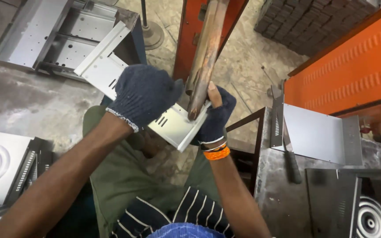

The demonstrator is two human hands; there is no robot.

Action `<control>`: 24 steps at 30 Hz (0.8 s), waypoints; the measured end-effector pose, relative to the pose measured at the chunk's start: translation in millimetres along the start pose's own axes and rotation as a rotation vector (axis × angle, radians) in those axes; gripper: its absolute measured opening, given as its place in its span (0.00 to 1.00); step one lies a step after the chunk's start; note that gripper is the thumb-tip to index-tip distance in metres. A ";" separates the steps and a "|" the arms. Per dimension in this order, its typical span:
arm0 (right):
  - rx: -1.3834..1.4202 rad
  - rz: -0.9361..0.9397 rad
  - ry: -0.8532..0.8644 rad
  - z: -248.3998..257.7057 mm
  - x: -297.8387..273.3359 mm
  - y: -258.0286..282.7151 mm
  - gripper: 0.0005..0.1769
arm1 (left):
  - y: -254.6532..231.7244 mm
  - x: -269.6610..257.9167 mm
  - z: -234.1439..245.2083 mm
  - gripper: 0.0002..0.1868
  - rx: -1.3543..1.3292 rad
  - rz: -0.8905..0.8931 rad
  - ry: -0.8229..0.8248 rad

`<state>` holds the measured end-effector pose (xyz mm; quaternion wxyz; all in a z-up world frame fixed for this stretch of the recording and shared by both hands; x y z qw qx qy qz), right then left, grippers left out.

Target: Assembling metal enclosures by spot welding different sheet metal components.

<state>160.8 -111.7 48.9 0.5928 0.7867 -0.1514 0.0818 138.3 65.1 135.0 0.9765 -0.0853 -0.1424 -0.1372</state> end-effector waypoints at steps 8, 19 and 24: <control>-0.001 0.093 0.082 -13.0 13.8 9.7 0.19 | 2.8 2.4 13.7 0.24 -0.074 0.007 -0.208; 0.001 0.089 0.055 -6.6 7.7 8.6 0.20 | 5.4 -5.1 5.1 0.24 -0.027 -0.019 -0.265; -0.114 0.129 0.045 -1.6 4.2 4.4 0.21 | 4.3 -2.0 3.1 0.25 -0.034 -0.008 -0.265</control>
Point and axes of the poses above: each hand's wrist, its own x-axis towards the middle knuckle, its own z-axis out of the back of the hand, y = z × x, the point moved 9 cm from there along x, towards the middle knuckle, and after that the axes turned 6 degrees about x, right-handed, at the moved point
